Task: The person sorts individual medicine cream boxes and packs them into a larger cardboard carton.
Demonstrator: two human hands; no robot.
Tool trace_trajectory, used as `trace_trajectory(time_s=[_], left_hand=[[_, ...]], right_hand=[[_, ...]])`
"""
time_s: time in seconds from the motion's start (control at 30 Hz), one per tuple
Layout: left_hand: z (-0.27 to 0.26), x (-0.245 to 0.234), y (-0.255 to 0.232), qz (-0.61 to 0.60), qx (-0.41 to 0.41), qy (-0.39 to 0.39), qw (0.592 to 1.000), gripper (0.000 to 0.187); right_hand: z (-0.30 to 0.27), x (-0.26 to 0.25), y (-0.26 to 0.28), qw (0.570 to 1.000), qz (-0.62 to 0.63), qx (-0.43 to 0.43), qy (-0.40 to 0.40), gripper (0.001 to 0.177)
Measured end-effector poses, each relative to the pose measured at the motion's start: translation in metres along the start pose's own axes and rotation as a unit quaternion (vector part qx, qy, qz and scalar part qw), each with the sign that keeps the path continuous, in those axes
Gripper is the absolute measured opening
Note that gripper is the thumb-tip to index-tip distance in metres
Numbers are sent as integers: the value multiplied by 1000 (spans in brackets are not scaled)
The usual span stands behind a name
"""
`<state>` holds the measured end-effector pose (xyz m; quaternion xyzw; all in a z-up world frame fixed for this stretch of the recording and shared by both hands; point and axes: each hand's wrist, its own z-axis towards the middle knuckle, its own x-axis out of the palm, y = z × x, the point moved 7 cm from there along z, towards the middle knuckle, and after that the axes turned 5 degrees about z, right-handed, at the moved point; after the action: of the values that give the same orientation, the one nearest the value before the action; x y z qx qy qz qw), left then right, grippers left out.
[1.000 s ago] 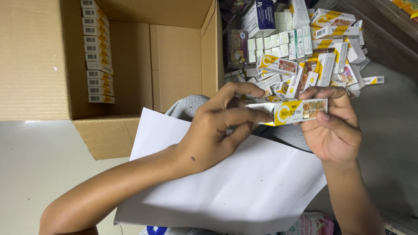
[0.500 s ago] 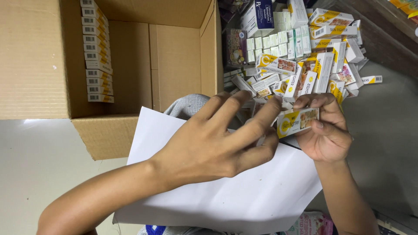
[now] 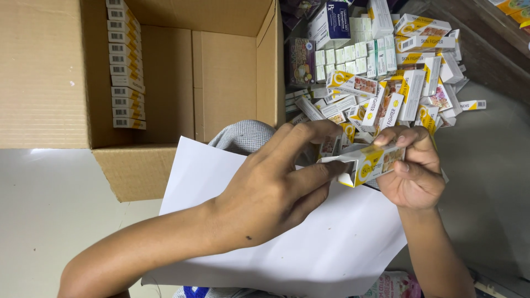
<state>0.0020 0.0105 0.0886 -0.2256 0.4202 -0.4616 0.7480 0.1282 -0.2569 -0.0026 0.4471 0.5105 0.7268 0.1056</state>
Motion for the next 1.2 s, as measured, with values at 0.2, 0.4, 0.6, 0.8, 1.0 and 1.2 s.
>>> trace_trajectory(time_s=[0.2, 0.4, 0.6, 0.8, 1.0, 1.2], left_hand=[[2, 4, -4, 19, 19, -1, 1000, 25], [-3, 16, -2, -38, 25, 37, 998, 20], [9, 15, -14, 15, 40, 57, 997, 15], [17, 4, -23, 122, 41, 15, 992, 10], [7, 16, 2, 44, -48, -8, 998, 6], [3, 34, 33, -59, -155, 3, 986, 16]], right_hand=[[-3, -6, 1, 1000, 5, -3, 1, 19], [-1, -6, -1, 998, 55, 26, -20, 23], [-4, -15, -6, 995, 71, 58, -39, 19], [3, -1, -7, 996, 64, 52, -20, 25], [-10, -3, 18, 996, -58, -60, -22, 22], [-24, 28, 45, 960, -227, -164, -11, 21]])
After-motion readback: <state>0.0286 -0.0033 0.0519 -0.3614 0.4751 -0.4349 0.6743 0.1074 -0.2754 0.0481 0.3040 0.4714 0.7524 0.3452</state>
